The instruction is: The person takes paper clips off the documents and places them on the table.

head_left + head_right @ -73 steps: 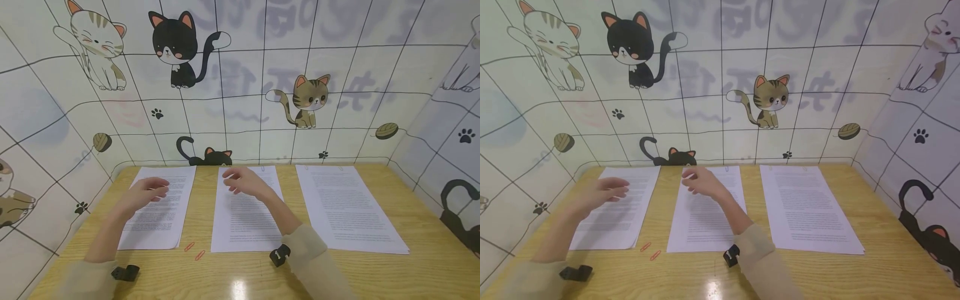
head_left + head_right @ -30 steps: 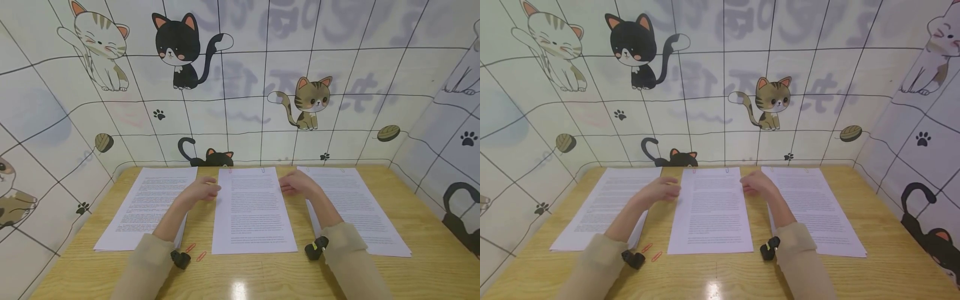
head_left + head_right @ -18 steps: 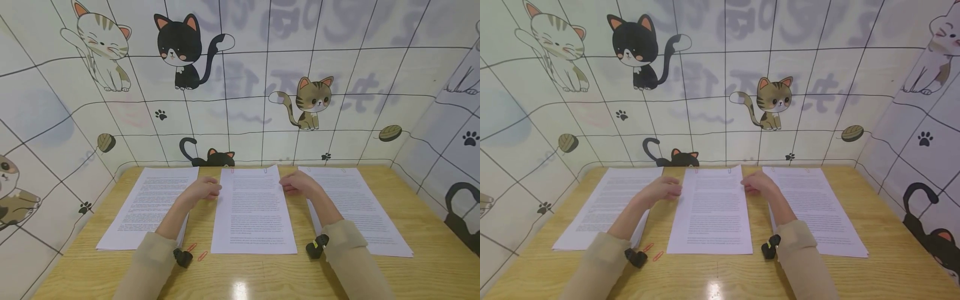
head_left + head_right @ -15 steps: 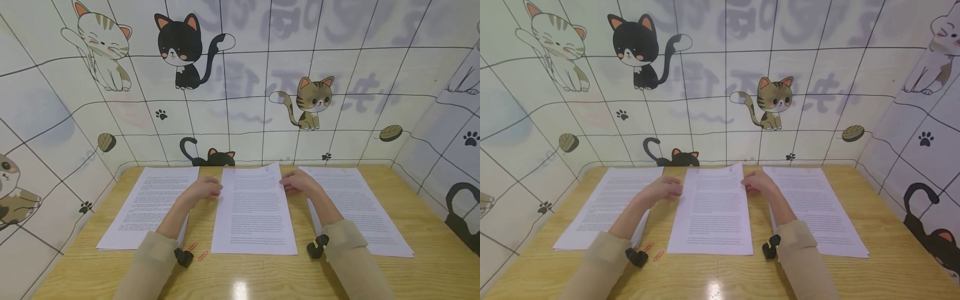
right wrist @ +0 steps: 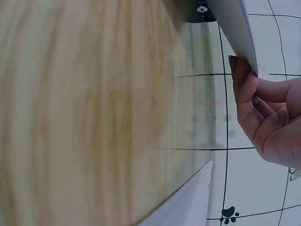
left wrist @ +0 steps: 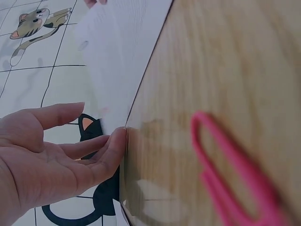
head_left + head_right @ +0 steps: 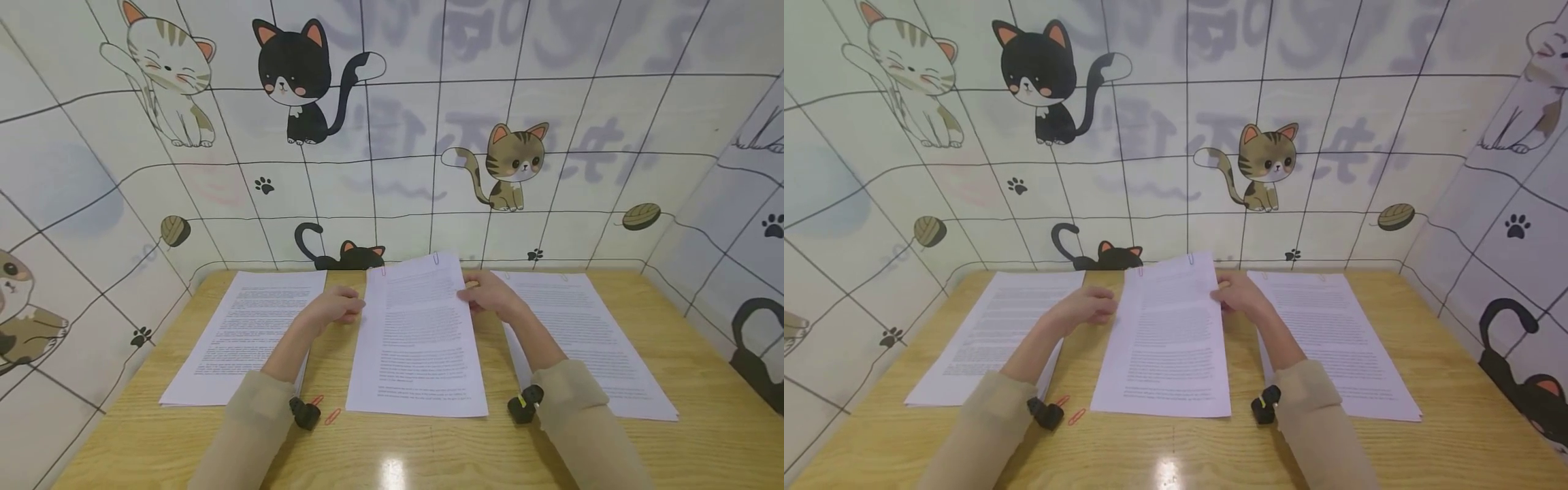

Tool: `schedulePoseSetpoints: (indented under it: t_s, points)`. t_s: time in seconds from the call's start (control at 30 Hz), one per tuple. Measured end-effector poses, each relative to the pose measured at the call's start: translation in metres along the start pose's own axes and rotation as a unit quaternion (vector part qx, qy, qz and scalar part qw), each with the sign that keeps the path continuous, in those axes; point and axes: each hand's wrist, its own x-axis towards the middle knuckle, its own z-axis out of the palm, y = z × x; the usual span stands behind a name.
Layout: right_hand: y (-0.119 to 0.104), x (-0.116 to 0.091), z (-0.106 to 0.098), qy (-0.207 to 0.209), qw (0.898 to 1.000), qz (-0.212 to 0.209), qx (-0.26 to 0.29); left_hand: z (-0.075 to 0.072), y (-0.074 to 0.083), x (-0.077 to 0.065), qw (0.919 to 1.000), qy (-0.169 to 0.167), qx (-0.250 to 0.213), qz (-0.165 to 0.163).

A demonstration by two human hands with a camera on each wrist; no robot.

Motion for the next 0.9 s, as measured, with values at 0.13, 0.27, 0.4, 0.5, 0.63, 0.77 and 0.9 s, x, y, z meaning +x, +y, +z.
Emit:
schedulePoseSetpoints:
  t_s: [0.13,0.27,0.4,0.5,0.63,0.77,0.9]
  points:
    - [-0.003,-0.004,-0.002,-0.002,1.0,-0.022,0.002,-0.001,0.0,0.003,0.9999,-0.008,0.002,0.009]
    - [-0.003,-0.008,-0.006,0.005,1.0,-0.025,-0.006,-0.001,0.001,0.004,0.999,-0.032,-0.015,0.027]
    - [-0.003,-0.012,-0.009,0.008,1.0,-0.03,-0.006,0.001,0.003,0.003,0.9976,-0.042,-0.046,0.032]
    - [-0.003,-0.015,-0.012,0.006,0.999,-0.034,-0.002,0.001,0.004,0.003,0.9971,-0.034,-0.062,0.027]
    - [-0.003,-0.019,-0.014,0.005,0.999,-0.036,0.008,0.002,0.007,0.001,0.997,-0.027,-0.065,0.031]
    - [-0.005,-0.024,-0.017,-0.002,0.999,-0.042,0.024,0.003,0.012,-0.005,0.9964,-0.029,-0.063,0.05]
    - [-0.007,-0.031,-0.02,-0.013,0.998,-0.057,0.03,0.004,0.016,-0.014,0.9957,-0.026,-0.055,0.071]
